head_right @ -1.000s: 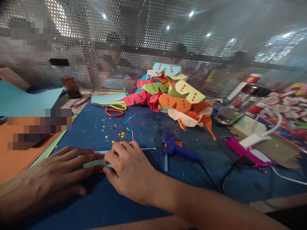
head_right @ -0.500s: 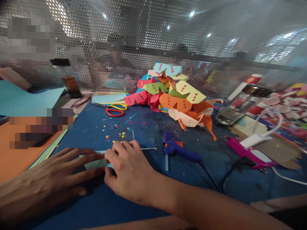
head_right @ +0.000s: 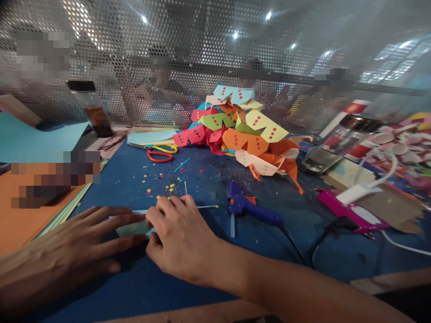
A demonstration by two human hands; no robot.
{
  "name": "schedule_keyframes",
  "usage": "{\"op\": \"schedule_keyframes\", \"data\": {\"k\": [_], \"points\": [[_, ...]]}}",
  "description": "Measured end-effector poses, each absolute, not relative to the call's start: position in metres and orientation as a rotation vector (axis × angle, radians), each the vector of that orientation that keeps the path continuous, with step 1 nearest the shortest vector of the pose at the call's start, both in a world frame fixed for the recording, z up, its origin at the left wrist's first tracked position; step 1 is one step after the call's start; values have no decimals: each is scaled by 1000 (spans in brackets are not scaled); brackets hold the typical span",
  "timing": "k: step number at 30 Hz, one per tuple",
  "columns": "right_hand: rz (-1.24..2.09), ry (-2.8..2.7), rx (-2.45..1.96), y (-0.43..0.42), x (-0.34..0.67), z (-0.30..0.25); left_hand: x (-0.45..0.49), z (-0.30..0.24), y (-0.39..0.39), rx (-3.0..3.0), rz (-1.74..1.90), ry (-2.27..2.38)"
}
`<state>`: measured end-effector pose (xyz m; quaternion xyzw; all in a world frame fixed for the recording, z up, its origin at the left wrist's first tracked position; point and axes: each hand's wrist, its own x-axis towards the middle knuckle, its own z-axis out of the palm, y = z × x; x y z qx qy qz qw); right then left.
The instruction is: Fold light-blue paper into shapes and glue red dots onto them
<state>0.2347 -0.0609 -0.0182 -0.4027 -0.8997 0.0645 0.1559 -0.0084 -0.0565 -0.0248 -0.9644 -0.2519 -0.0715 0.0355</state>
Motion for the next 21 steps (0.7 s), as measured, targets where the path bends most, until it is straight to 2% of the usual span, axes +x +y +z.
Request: {"op": "schedule_keyframes", "data": {"k": [9,21], "points": [[265,-2620,-1138,-60,241,-13,-7,-18,-54,-3011,-264,-715],[354,-2654,-1102,-59,248,-9,-18,-17,-54,-3133,-219,-863]]}}
